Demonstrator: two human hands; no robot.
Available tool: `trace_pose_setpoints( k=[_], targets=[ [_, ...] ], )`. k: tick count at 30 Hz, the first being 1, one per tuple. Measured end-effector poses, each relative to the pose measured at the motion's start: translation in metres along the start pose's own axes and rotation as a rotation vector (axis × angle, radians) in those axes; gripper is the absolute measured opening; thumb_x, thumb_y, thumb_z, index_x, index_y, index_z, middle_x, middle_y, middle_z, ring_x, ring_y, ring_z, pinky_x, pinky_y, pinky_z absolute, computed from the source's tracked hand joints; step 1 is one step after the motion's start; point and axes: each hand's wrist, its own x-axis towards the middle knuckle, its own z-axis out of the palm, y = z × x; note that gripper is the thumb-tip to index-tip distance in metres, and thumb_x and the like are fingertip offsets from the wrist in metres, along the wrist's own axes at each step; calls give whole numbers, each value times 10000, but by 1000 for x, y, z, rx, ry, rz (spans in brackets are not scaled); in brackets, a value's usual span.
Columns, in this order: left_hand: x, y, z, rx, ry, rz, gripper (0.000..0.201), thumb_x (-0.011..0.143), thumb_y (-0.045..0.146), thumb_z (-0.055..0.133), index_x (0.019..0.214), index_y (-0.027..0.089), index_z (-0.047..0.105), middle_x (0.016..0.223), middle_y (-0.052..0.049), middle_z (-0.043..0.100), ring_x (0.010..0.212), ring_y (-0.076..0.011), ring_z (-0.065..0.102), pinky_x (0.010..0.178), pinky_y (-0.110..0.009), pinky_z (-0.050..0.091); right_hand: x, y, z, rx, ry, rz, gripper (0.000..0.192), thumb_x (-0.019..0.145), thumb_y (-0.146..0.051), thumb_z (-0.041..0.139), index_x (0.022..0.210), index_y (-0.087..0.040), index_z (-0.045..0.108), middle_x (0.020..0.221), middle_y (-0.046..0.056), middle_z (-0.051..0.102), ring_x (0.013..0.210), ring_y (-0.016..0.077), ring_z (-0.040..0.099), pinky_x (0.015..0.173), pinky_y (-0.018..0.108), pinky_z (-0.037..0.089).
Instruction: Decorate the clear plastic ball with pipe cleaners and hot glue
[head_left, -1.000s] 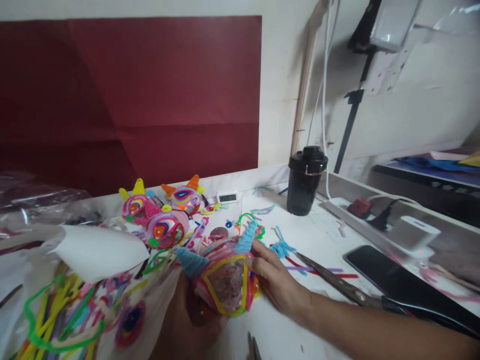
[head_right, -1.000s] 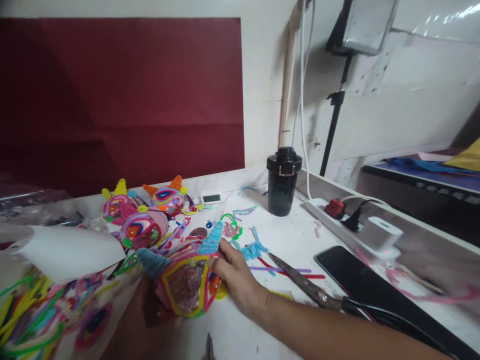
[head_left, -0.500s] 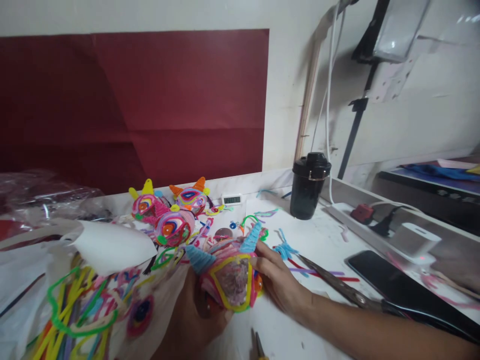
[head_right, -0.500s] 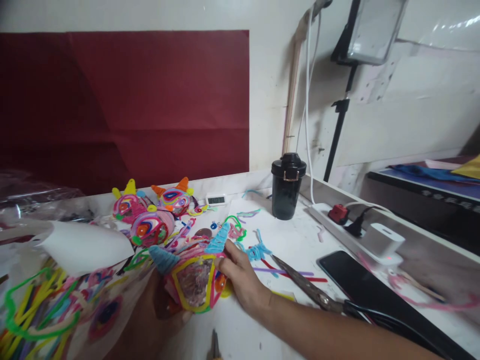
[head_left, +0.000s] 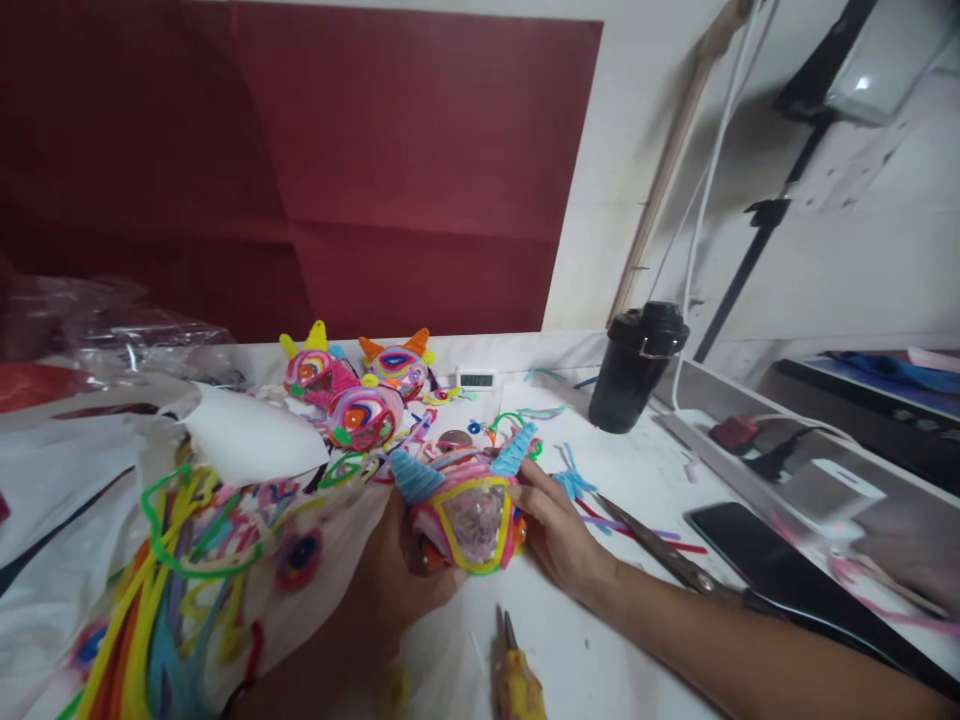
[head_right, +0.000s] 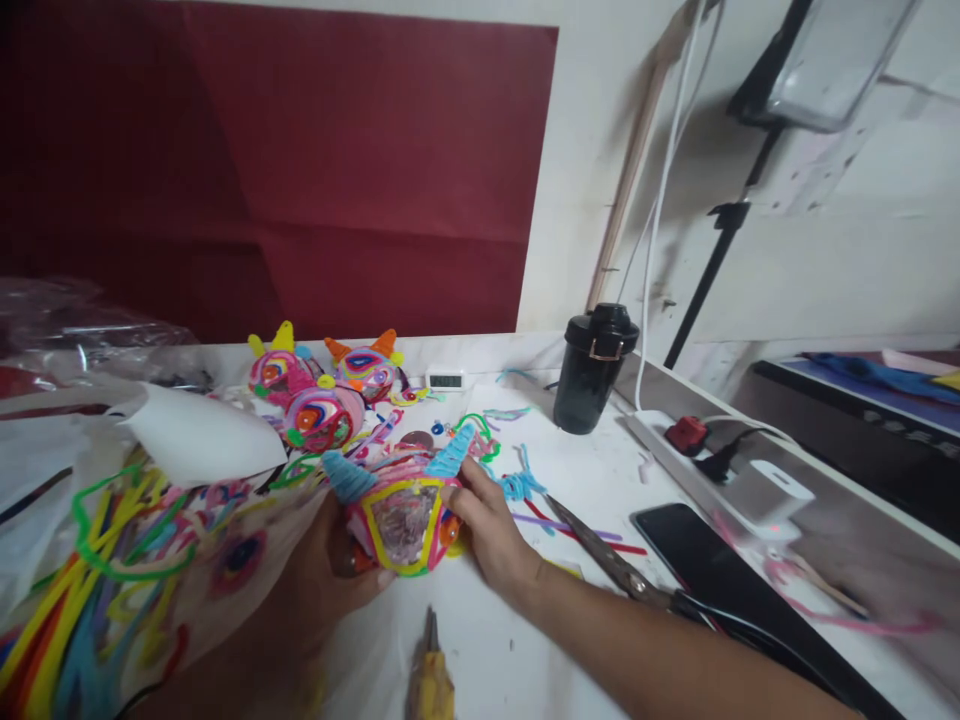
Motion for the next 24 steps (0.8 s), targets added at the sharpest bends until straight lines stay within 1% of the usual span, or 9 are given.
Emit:
trace_pose_setpoints(
  k=[4,6,10,12,14,16,19,22,24],
  targets=[
    [0,7,3,-3,15,8,711,552,157,793,1191,312,524,1189,-45,677,1103,-309,660,910,-398,579,-1,-4,3,-2,11,14,156,690,-234,692,839,-254,652,918,-12,704,939,231,630,764,316,490],
    [0,9,4,-8,20,-3,689,569,161,791,1190,305,527,1198,-49,671,1117,-309,652,929,-407,570,-1,-5,4,-3,18,21,165,687,-240,701,845,-254,655,910,-12,706,939,231,632,757,312,494],
    [0,8,4,-1,29,-14,673,602,150,786,1198,338,537,1239,-19,659,1150,-313,630,958,-427,553,0,-6,6,12,17,27,242,666,-238,706,903,-256,661,964,-7,717,976,243,632,787,328,499],
    [0,8,4,-6,18,-9,676,590,139,794,1179,352,540,1232,4,664,1152,-317,626,958,-431,550,0,-7,7,9,26,37,239,664,-240,698,899,-258,656,962,-8,717,983,250,631,793,338,499],
    [1,9,4,-18,-6,1,679,591,135,798,1177,354,533,1231,12,664,1159,-319,619,969,-437,543,1,-8,7,-5,40,41,193,667,-255,695,851,-258,639,932,-8,713,974,256,628,786,347,497],
    [1,12,3,-23,-25,-6,695,605,144,798,1206,341,511,1271,-5,643,1196,-326,596,1000,-448,526,1,-8,7,-27,50,31,152,670,-266,690,799,-258,611,892,-7,702,953,258,624,771,350,490],
    [1,14,3,10,-22,-54,710,604,171,806,1221,289,476,1297,-57,618,1220,-331,579,1005,-455,521,1,-9,7,-82,57,19,132,664,-277,669,756,-258,577,808,-9,669,876,248,611,723,345,475],
    [2,12,1,15,-21,-81,738,575,198,823,1214,249,456,1268,-92,625,1190,-326,602,981,-444,535,1,-11,6,-130,77,24,132,653,-287,655,725,-262,547,728,-16,620,796,232,588,686,340,465],
    [3,7,0,-3,-24,-69,760,563,214,831,1218,237,446,1268,-107,627,1181,-323,612,981,-434,537,1,-12,6,-158,92,26,131,649,-289,651,718,-264,542,712,-20,609,788,229,584,694,345,472]
  ],
)
